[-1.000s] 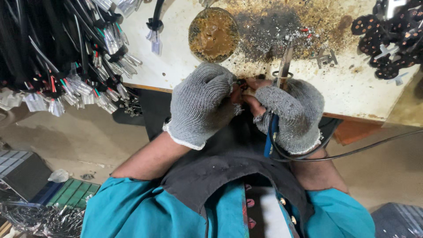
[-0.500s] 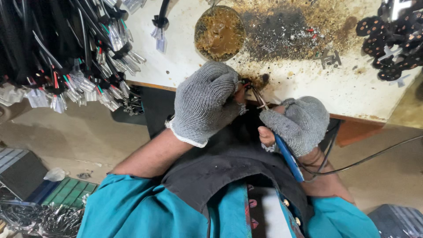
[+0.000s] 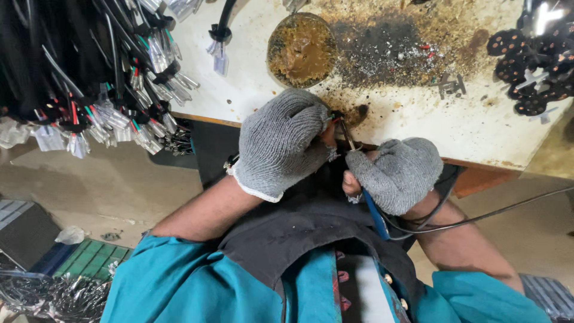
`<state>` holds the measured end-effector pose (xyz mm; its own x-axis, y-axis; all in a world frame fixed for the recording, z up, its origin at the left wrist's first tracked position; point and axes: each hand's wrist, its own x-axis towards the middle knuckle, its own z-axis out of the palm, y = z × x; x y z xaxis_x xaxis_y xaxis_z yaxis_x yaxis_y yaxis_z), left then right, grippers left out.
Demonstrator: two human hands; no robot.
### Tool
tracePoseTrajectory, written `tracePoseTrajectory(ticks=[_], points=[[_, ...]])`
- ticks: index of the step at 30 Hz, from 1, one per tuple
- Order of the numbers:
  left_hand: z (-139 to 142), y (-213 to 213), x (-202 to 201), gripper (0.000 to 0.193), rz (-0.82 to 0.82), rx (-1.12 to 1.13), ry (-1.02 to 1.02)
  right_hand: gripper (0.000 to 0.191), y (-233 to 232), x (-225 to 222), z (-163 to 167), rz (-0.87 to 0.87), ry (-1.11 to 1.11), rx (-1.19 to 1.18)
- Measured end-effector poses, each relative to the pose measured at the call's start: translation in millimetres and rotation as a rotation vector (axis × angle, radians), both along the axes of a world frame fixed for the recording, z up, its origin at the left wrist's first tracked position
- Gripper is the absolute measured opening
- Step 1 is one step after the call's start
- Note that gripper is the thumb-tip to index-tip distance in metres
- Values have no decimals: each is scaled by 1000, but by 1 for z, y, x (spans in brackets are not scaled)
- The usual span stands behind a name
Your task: The person solders electrical wires at a workbench, holding a soldering iron in one hand and wire in the other, twisting and joining wire ends and dipping them in flux, working through multiple wire assemblies one at a time.
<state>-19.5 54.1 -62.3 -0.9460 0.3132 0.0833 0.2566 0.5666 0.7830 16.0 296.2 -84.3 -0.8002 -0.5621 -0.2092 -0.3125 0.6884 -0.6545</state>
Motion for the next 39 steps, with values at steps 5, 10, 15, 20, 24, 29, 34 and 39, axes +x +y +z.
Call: tracePoseTrajectory(ticks=[5,10,15,20,24,29,34,39], points=[[-1,1,2,25,14,-18,21,29,-7,3,5,-207,-469,-22],[0,3,4,25,18,-23,30,26,-1,4,7,-114,21,-160],[2,4,4,25,25,-28,48,30,9,8,9,-35,337,-147],[3,6,3,23,45,-20,57,30,10,8,7,-5,384,-150],[0,5,2,22,39,-9,50,31,9,3,4,35,340,-149],[-1,2,2,27,9,-17,51,14,9,2,1,121,175,-114],[-3,4,3,26,26,-27,48,20,9,4,-3,100,270,-262],[-4,3,6,26,20,-20,75,24,12,8,-5,123,296,-169]])
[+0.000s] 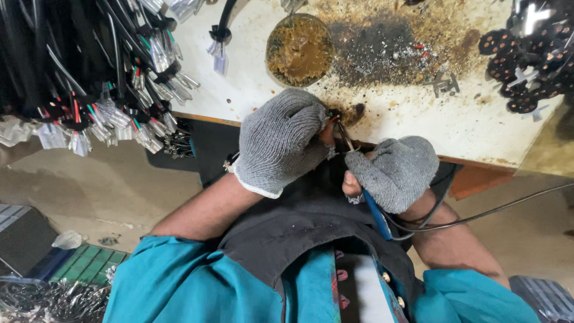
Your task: The person solders electrical wires at a workbench, holding a soldering iron in one hand and wire in the other, twisting and joining wire ends and dipping them in flux, working through multiple wire assemblies one at a time.
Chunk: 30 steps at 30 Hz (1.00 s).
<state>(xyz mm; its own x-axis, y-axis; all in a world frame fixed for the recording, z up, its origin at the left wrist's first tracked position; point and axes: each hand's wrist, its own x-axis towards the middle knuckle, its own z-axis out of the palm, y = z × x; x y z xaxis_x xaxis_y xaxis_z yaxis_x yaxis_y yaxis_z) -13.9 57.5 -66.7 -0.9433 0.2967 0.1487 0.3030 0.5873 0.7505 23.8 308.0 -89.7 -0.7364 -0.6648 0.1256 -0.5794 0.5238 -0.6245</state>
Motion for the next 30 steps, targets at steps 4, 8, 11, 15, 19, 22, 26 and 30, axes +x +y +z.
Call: tracePoseTrajectory(ticks=[4,8,11,15,19,22,26,30], points=[[0,-1,0,27,1,7,-5,21,0,2,-2,-8,-53,-17],[0,-1,-2,26,11,-20,9,24,-4,0,5,-24,21,-15],[1,-3,-3,33,-34,-37,-22,24,-9,-7,21,-222,-4,35],[0,-3,-2,29,-18,-8,24,22,-27,-19,50,-532,-172,-136],[-1,1,0,24,19,-26,-4,20,-50,-34,62,-586,-306,-155],[-2,0,1,28,-4,-17,-15,19,-59,-39,67,-625,-419,-331],[-2,-4,0,37,-22,1,16,25,-58,-40,59,-479,20,-32],[0,-4,-2,27,-25,-51,-93,16,-61,-32,41,-489,-57,29]])
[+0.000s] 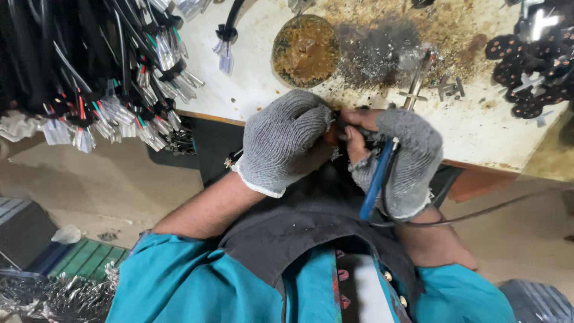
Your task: The person solders electrical wires at a workbench, holding a soldering iron in one hand and wire in the other, twisting and joining wire ends and dipping them in flux, working through multiple wire assemblies one at a time.
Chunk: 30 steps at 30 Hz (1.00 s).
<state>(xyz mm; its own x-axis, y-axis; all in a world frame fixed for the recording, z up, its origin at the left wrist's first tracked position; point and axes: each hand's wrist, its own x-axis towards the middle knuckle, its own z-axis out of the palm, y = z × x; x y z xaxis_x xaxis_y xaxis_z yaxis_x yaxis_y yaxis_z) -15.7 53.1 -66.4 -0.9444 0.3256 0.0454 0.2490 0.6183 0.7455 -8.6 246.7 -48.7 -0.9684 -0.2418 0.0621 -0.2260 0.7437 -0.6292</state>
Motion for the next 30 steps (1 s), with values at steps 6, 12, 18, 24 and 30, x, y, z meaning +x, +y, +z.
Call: tracePoseTrajectory(ticks=[6,12,18,24,30], points=[[3,3,-1,26,-5,-12,102,13,7,6,-7,-21,-46,-139],[2,2,0,29,10,66,162,16,2,2,-3,-57,-110,-243],[3,3,-2,29,-15,36,83,11,7,1,4,-54,-148,-333],[4,-4,-2,35,-20,65,85,11,2,2,-2,-134,-241,-428],[1,-2,0,28,-24,70,45,8,1,2,3,-65,-172,-353]])
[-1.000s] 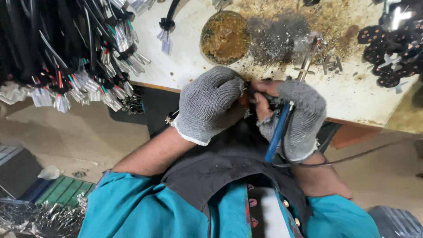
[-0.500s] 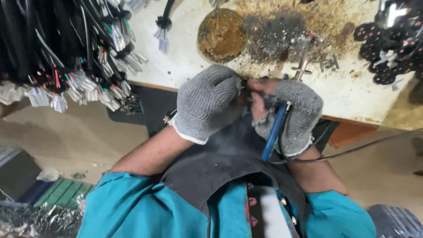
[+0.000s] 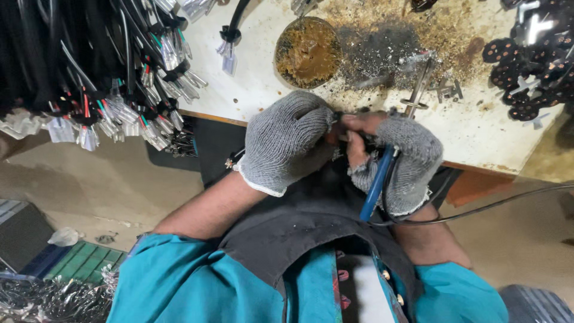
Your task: The person solders electrical wires at a workbench, holding a soldering iron in one hand and wire in the other, twisting and joining wire ends and dipping them in flux, working through multiple wire assemblies one at a time.
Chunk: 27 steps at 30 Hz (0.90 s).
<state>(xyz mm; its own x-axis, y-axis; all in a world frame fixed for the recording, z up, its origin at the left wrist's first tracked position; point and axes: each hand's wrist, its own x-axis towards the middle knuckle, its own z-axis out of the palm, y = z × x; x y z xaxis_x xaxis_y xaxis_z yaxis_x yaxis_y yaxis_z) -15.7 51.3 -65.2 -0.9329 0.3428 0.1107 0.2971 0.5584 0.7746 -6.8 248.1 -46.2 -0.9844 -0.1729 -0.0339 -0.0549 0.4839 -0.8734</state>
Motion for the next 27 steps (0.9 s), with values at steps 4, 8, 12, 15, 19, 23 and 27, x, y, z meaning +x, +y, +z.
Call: tracePoseTrajectory(ticks=[4,8,12,15,19,23,27], points=[[2,1,1,27,24,0,64,12,0,0,9,-64,-51,-78],[1,3,0,25,20,11,33,13,-1,-3,2,17,44,58],[-1,5,1,23,67,-26,92,13,8,5,-2,18,140,190],[-2,1,3,29,29,11,89,15,9,15,-2,-78,17,-14],[-1,-1,2,23,21,39,60,26,7,15,-6,-27,-94,-59],[6,-1,-4,23,-1,102,91,32,13,6,-4,94,35,112],[25,-8,0,28,38,73,-53,34,8,10,-1,-15,-80,23]])
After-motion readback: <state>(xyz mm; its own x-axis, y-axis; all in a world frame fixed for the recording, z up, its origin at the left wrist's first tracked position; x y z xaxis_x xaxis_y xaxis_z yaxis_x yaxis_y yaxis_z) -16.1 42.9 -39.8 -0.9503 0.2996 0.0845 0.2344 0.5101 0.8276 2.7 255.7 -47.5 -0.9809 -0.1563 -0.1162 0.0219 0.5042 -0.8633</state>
